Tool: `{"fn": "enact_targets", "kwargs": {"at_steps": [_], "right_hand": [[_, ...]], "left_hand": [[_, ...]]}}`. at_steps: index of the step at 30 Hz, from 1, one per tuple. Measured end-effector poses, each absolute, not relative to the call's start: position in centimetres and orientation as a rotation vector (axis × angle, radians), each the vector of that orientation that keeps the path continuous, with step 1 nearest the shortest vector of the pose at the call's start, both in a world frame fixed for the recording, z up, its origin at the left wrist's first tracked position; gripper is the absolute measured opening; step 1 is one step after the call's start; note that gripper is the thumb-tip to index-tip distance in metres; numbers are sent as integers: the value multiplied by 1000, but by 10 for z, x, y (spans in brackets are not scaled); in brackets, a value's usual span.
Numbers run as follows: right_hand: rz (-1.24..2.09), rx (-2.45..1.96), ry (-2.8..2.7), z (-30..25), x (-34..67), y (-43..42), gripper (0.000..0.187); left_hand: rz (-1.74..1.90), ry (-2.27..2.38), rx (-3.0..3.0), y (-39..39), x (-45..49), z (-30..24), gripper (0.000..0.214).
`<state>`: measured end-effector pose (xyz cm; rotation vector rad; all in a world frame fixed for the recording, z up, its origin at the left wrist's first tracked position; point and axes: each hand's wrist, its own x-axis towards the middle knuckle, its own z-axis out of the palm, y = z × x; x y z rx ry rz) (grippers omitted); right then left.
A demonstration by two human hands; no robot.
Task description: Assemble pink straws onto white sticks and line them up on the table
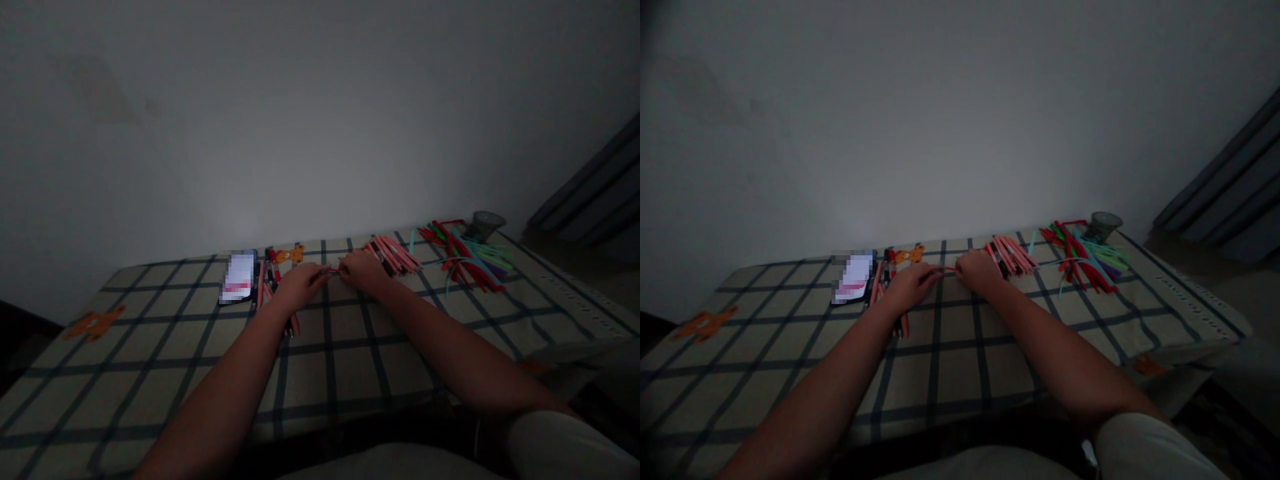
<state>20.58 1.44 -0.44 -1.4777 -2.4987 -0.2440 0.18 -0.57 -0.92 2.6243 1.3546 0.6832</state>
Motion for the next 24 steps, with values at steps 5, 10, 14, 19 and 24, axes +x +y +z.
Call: {"fn": "enact_targets", "kwargs": {"at_steps": [5, 10, 14, 19, 24], "right_hand": [[-72, -1476, -2301, 3, 216, 20, 19], [-41, -1318, -2193, 8, 222, 20, 18], [-65, -1248, -2226, 7, 220, 19, 17], [-94, -1210, -2272, 7, 218, 17, 18], [-161, -1213, -2308, 10, 219, 17, 18]], "left_hand": [[779, 1547, 2530, -7, 0, -4, 38], [947, 1587, 2445, 0, -4, -6, 34], [1006, 1623, 2386, 4, -7, -11, 33], [1020, 1668, 2387, 9, -10, -17, 32], [1028, 1684, 2397, 10, -10, -18, 32]]}}
